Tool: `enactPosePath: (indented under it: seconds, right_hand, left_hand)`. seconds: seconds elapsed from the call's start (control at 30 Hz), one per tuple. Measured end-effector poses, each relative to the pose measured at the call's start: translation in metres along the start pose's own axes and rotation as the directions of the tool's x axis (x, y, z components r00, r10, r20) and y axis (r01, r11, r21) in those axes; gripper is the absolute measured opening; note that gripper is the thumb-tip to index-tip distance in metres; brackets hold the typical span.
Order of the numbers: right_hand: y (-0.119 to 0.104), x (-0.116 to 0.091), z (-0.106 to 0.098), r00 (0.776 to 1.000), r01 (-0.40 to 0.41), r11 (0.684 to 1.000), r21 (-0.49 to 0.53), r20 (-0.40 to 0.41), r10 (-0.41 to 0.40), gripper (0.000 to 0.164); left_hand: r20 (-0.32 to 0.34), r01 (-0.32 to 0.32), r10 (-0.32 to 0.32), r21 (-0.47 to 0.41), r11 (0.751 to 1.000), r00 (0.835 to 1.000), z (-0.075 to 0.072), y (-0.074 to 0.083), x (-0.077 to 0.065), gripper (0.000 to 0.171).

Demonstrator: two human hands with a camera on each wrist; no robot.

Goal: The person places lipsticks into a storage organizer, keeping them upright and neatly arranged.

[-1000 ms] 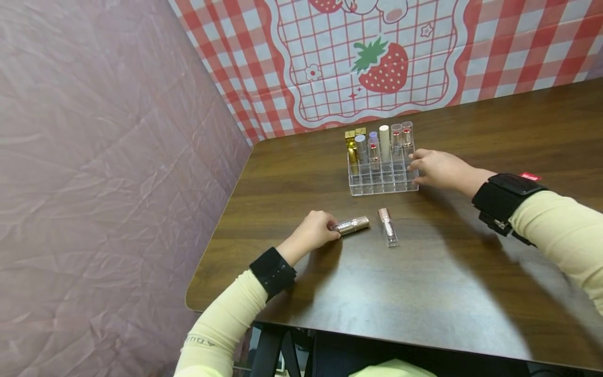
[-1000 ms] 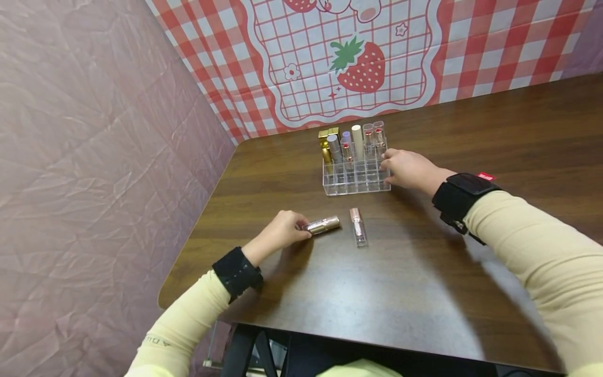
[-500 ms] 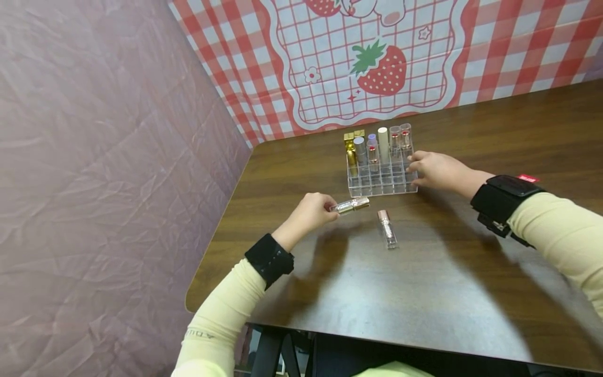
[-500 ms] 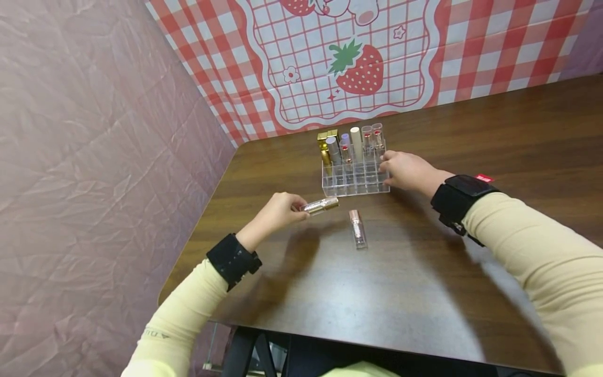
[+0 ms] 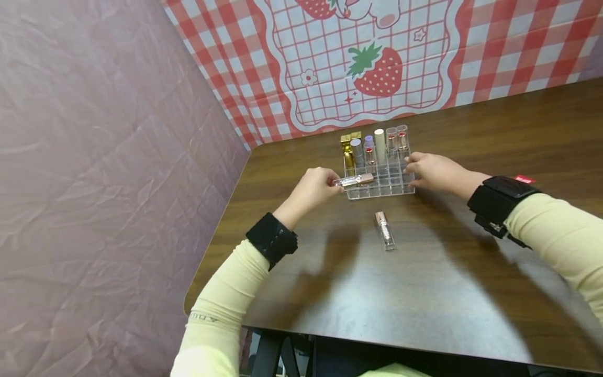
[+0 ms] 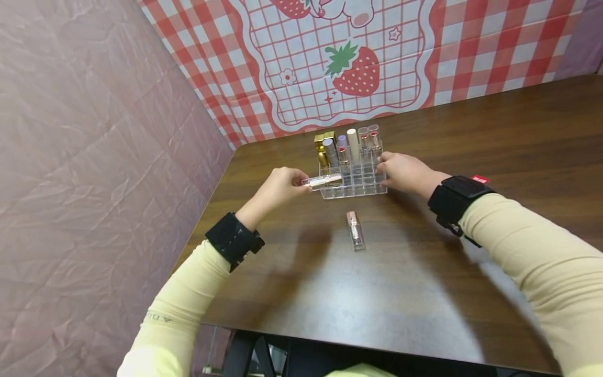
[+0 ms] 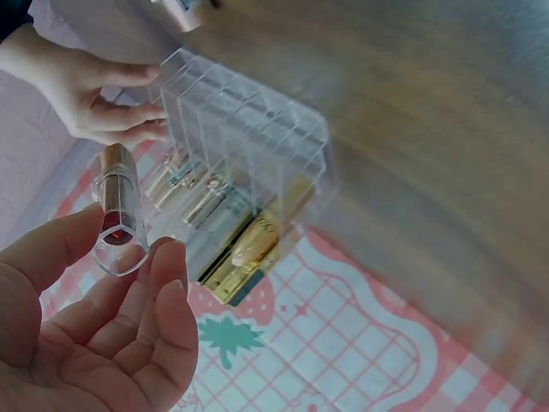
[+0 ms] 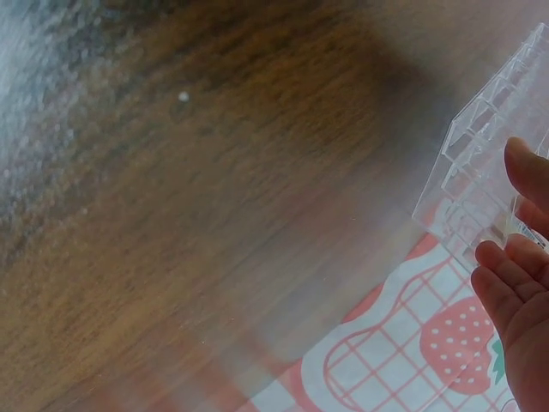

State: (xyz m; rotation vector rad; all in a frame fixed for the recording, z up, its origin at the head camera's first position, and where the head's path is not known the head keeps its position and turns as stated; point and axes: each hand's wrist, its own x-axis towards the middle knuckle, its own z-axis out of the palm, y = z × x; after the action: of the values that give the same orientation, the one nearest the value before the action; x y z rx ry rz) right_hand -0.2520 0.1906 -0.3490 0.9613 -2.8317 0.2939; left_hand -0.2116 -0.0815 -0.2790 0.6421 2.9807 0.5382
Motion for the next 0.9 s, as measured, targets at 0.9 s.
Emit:
enactPosePath:
  seconds: [0.9]
  right_hand:
    - [0.002,-0.003,0.001,0.998,0.034,0.999,0.002,-0.045,-0.034,0.028]
  left_hand:
    - [-0.123,-0.024,0.034,0.081,0.996,0.992,-0.02,0.044,0.064,0.026]
